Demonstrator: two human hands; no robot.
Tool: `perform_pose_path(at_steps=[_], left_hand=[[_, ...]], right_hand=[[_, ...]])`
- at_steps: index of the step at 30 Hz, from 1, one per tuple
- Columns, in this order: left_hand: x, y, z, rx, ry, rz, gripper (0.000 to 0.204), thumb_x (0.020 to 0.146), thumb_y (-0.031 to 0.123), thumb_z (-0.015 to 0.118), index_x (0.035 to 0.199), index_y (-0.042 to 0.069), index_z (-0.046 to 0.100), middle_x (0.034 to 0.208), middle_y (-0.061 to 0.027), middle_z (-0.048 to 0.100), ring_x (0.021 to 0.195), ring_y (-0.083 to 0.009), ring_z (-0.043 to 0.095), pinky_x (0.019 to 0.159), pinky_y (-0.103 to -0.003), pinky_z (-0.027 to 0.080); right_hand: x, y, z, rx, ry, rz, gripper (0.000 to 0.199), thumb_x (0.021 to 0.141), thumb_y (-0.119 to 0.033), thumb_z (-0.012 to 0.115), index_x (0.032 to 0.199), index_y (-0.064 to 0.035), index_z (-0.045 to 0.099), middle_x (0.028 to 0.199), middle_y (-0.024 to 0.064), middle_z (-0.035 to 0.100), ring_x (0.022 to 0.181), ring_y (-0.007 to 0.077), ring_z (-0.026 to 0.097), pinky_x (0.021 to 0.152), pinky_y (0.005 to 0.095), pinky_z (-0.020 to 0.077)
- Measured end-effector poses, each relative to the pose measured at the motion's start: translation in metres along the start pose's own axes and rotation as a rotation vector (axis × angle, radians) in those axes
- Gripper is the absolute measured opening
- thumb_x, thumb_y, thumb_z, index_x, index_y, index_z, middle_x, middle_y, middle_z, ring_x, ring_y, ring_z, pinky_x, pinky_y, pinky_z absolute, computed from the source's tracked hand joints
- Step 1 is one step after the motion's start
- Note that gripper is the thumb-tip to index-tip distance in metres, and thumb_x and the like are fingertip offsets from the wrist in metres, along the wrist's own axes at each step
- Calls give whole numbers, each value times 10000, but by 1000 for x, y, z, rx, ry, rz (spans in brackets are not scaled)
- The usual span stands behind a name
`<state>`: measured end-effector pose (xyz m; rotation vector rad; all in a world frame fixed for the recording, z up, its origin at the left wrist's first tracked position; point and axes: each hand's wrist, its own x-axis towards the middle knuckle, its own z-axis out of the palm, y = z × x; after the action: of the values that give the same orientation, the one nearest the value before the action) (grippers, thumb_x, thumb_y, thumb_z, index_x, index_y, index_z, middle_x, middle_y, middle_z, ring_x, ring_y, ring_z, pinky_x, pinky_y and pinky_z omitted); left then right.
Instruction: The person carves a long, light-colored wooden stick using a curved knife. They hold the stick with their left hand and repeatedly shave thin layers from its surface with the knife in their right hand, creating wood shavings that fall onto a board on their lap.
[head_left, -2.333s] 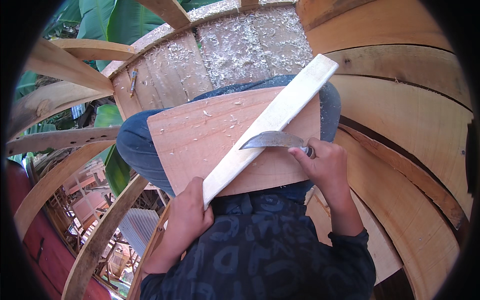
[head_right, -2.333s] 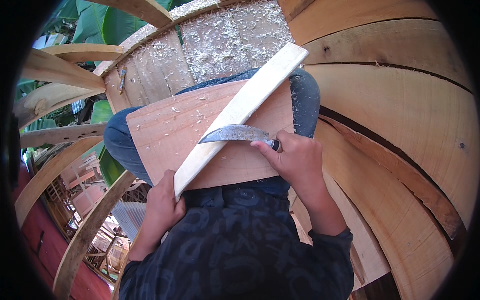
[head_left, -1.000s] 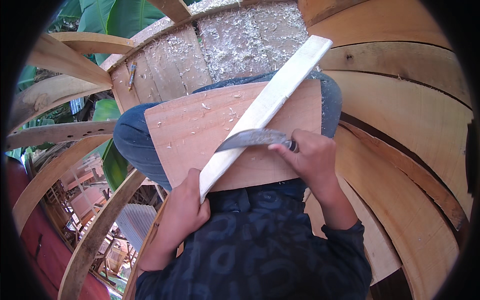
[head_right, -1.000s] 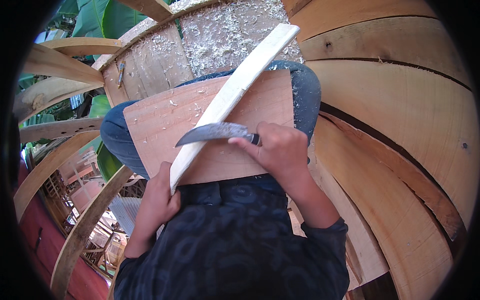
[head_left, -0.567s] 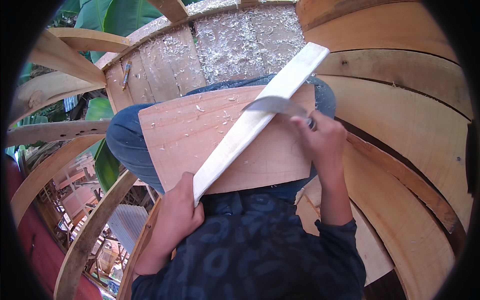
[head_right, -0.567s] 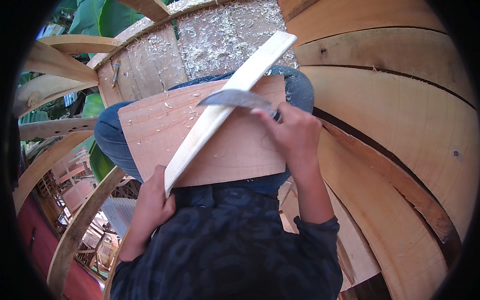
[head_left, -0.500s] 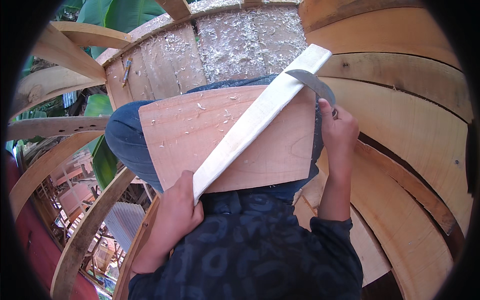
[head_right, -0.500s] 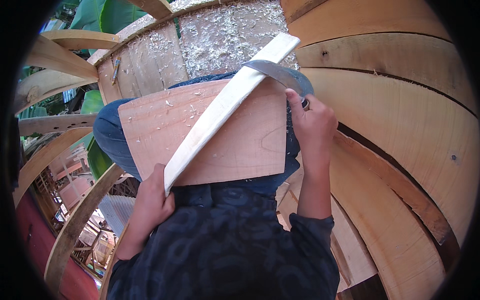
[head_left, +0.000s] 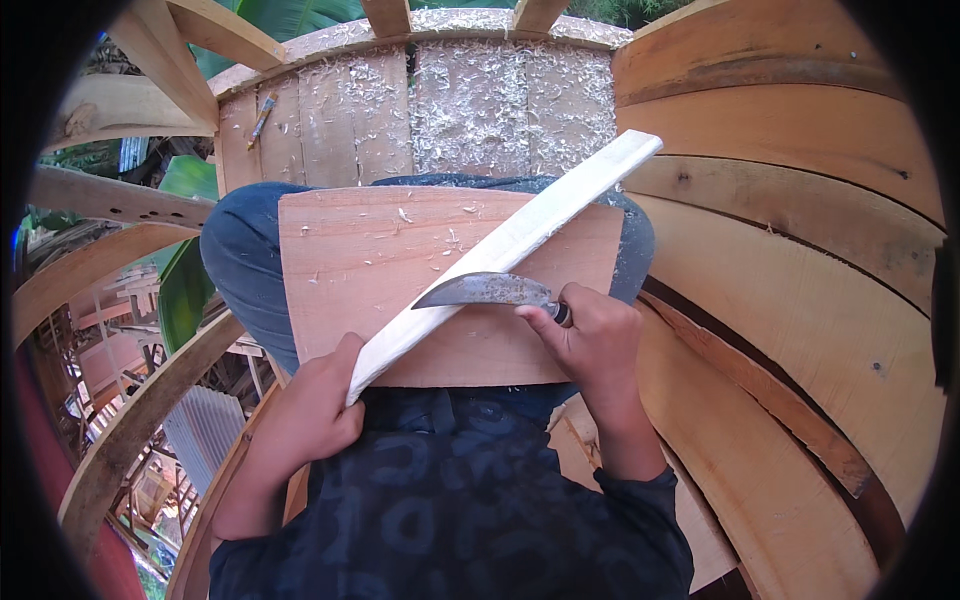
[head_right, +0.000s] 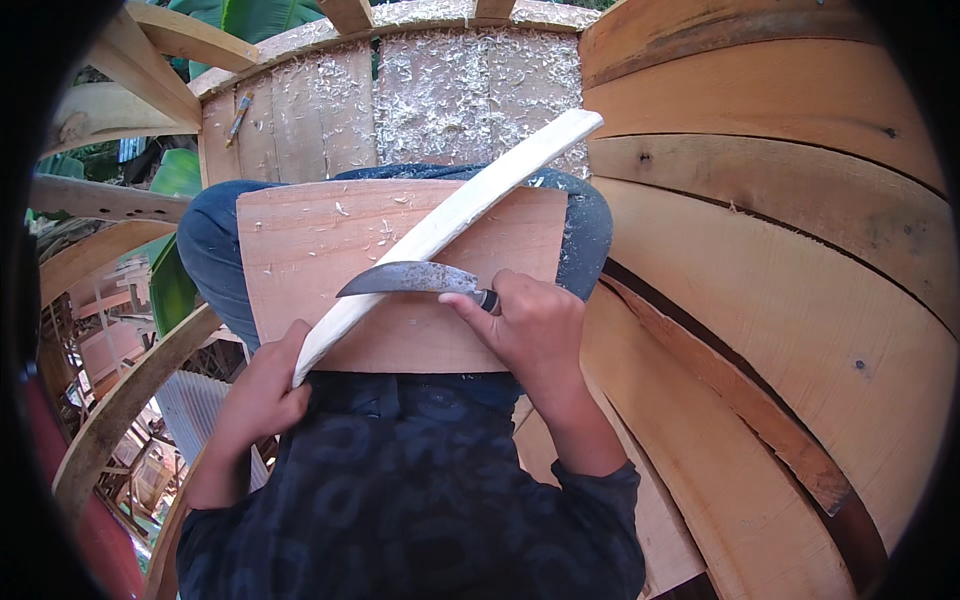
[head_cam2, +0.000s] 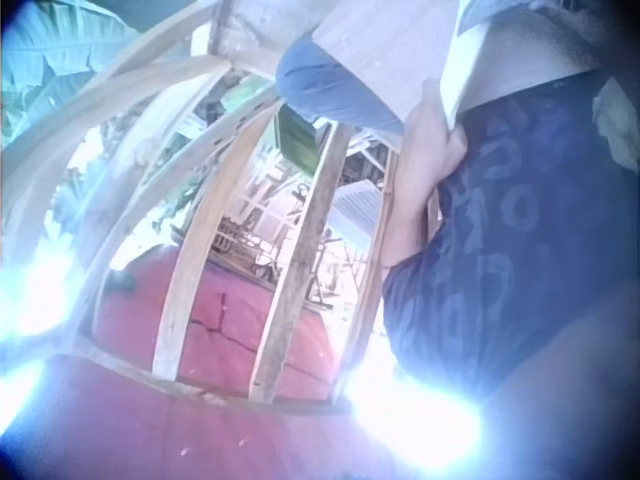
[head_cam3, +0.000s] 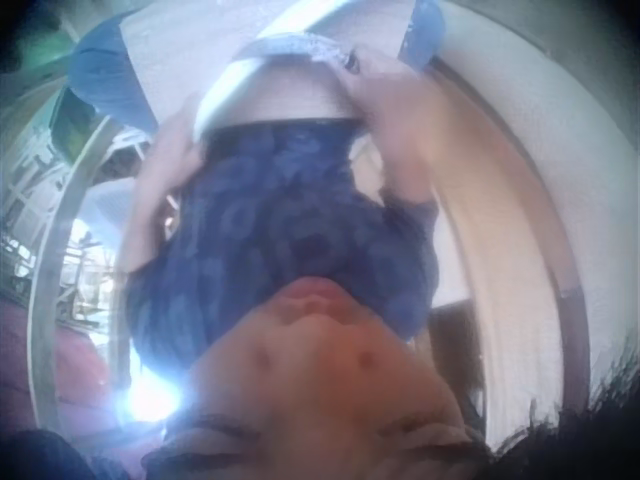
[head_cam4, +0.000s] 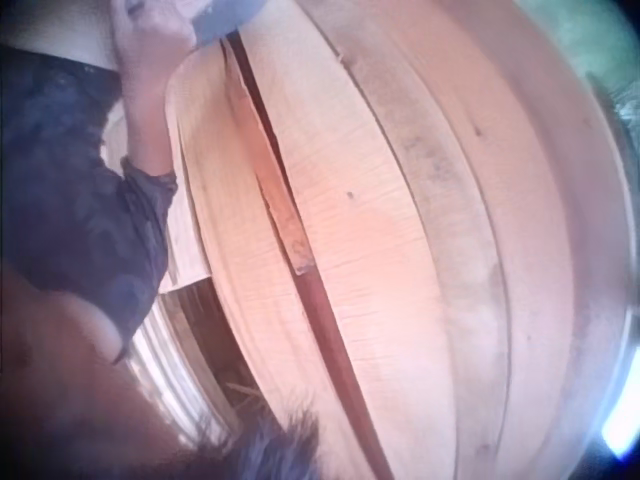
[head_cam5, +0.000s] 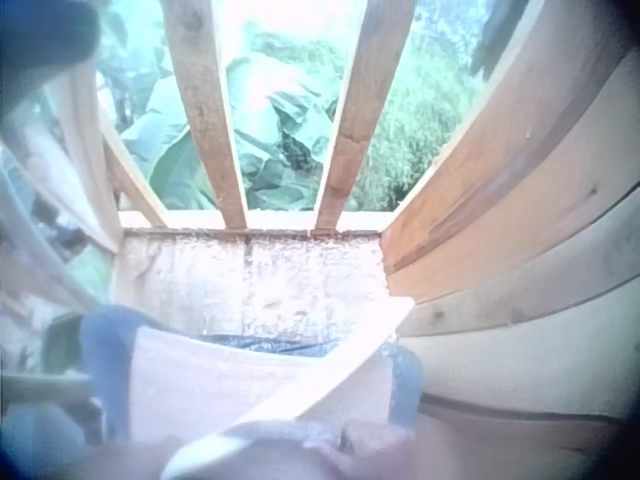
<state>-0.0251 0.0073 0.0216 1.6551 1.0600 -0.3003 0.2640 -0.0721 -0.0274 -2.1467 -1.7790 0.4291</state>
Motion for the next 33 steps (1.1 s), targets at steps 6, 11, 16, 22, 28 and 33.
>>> perform_pose_path(at_steps=[6,11,16,22,28,33], left_hand=[[1,3,8,-13,41,-7,400,648,1,500,1038,-9,412,745,-301,500,805,-530,526,682,-505,413],[1,-1,2,-41,1,11,414,647,10,504,1051,-2,415,735,-297,500,780,-526,524,662,-505,405],[3,0,8,-60,41,53,421,643,13,497,1056,-1,418,720,-300,491,769,-528,526,649,-504,405],[4,5,8,-56,11,7,443,642,11,494,1080,2,425,727,-303,494,771,-520,535,652,-492,411],[4,6,9,-94,11,-21,422,637,7,480,1055,-1,421,712,-289,477,741,-511,522,645,-474,413],[5,4,7,-112,-10,-5,408,638,13,481,1041,-2,420,732,-286,473,749,-503,514,652,-466,412]], right_hand=[[7,17,6,0,63,112,572,796,-566,702,592,-59,532,515,105,530,459,283,575,431,362,425],[11,29,6,-50,121,215,560,803,-559,701,590,-69,529,499,104,525,448,286,570,430,369,428],[5,0,6,-1,65,-53,563,793,-563,707,568,-87,508,477,91,496,444,276,565,419,364,413],[23,35,0,-55,115,161,590,788,-574,702,551,-80,484,487,101,490,446,290,550,416,375,404],[16,24,3,-103,98,27,561,808,-562,695,578,-83,513,512,93,516,449,285,551,432,373,415],[16,25,3,14,104,137,569,822,-549,689,576,-64,520,488,98,501,433,278,540,414,361,393]])
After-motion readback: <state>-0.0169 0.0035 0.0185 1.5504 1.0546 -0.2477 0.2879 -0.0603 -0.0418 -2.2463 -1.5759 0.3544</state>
